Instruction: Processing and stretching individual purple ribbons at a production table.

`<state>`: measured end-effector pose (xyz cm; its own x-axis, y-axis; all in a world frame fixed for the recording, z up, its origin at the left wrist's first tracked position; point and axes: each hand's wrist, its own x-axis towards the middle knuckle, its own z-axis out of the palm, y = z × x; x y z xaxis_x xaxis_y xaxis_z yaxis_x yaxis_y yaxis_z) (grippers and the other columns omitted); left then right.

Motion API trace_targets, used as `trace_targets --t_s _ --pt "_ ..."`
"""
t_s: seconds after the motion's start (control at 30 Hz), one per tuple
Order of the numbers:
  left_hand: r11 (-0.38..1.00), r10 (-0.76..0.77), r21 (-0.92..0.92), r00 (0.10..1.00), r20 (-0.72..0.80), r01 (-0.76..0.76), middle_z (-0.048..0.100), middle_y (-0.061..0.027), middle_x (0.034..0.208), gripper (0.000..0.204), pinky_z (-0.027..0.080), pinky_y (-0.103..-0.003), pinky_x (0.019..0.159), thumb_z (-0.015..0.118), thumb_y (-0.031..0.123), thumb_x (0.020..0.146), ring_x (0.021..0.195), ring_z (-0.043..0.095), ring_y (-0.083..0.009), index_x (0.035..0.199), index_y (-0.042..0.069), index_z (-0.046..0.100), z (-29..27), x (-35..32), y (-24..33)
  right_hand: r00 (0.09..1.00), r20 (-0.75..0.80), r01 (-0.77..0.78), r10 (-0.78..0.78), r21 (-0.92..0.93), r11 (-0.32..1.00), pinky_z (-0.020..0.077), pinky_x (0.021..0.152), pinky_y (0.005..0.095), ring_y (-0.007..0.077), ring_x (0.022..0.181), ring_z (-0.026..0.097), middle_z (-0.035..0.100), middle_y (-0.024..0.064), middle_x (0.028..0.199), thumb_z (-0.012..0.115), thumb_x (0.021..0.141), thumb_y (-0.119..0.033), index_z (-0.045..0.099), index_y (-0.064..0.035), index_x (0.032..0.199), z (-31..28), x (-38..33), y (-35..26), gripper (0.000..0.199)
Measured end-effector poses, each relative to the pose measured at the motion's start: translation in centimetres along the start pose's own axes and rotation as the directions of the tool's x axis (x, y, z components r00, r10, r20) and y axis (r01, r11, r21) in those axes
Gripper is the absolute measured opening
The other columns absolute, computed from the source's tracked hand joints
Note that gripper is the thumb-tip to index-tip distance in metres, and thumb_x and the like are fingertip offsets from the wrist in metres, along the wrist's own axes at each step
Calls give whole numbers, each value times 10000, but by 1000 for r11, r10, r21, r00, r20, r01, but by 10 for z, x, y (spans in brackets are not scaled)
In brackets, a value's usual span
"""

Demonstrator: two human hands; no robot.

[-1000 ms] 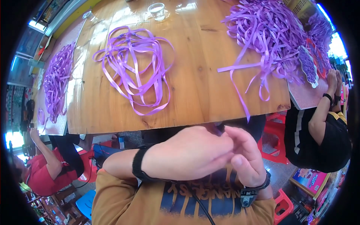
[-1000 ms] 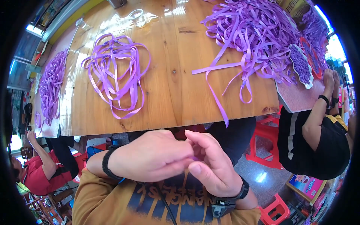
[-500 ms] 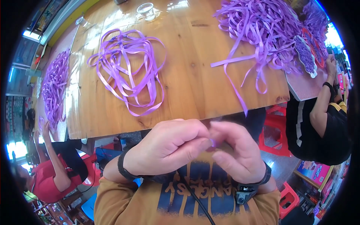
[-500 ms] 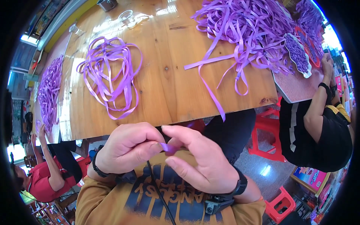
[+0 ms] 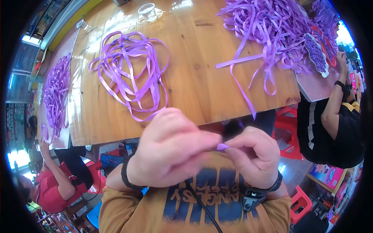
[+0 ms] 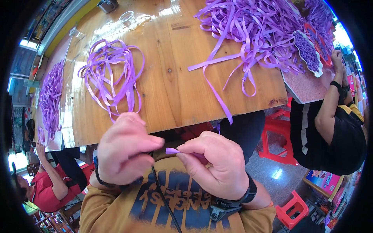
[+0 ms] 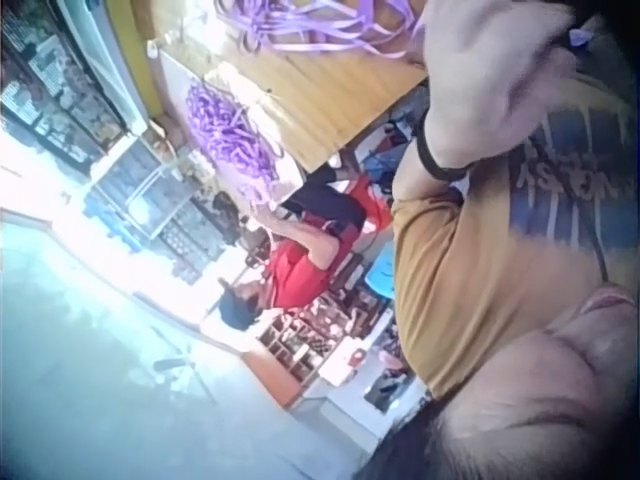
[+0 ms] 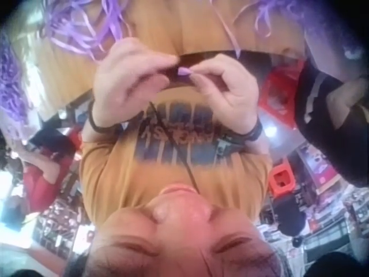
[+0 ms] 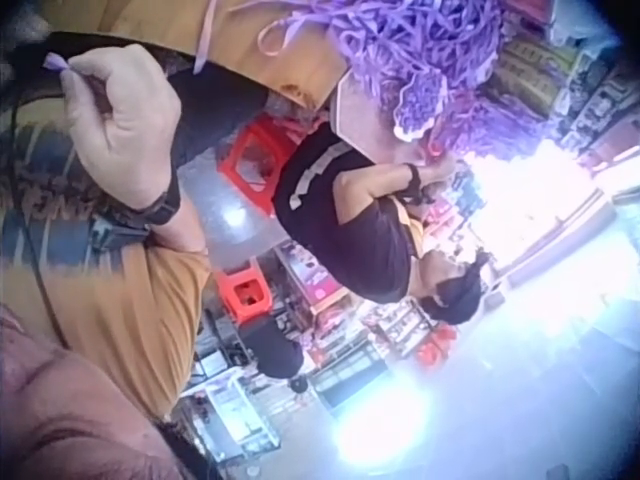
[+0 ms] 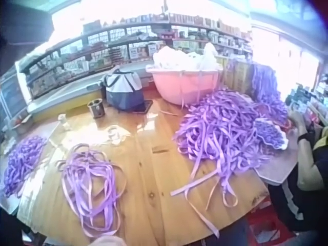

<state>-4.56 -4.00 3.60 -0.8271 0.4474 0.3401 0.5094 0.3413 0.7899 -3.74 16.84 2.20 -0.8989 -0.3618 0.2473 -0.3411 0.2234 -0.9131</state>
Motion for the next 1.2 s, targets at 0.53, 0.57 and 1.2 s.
trace_targets --t_s 0.53,0.57,1.2 --pt "798 -126 -572 980 153 192 574 -39 700 78 380 -326 607 628 70 786 608 499 -181 835 14 653 14 -6 -3 994 81 -87 77 129 988 399 472 267 178 526 526 557 75 646 660 766 -41 638 -16 867 2 -5 4 106" --pt "733 -172 -662 984 42 156 572 -39 693 75 379 -323 607 625 68 792 608 499 -177 827 7 653 21 -6 0 994 105 -33 19 139 990 402 471 274 190 524 529 556 80 639 656 769 -43 637 -15 859 5 -2 4 97" --pt "903 -167 -336 938 305 269 551 -64 783 54 391 -265 652 563 49 805 700 513 -156 832 2 565 22 1 -2 996 -46 79 -75 77 994 492 606 259 206 717 629 635 113 796 655 703 63 642 10 885 -2 -12 8 190"
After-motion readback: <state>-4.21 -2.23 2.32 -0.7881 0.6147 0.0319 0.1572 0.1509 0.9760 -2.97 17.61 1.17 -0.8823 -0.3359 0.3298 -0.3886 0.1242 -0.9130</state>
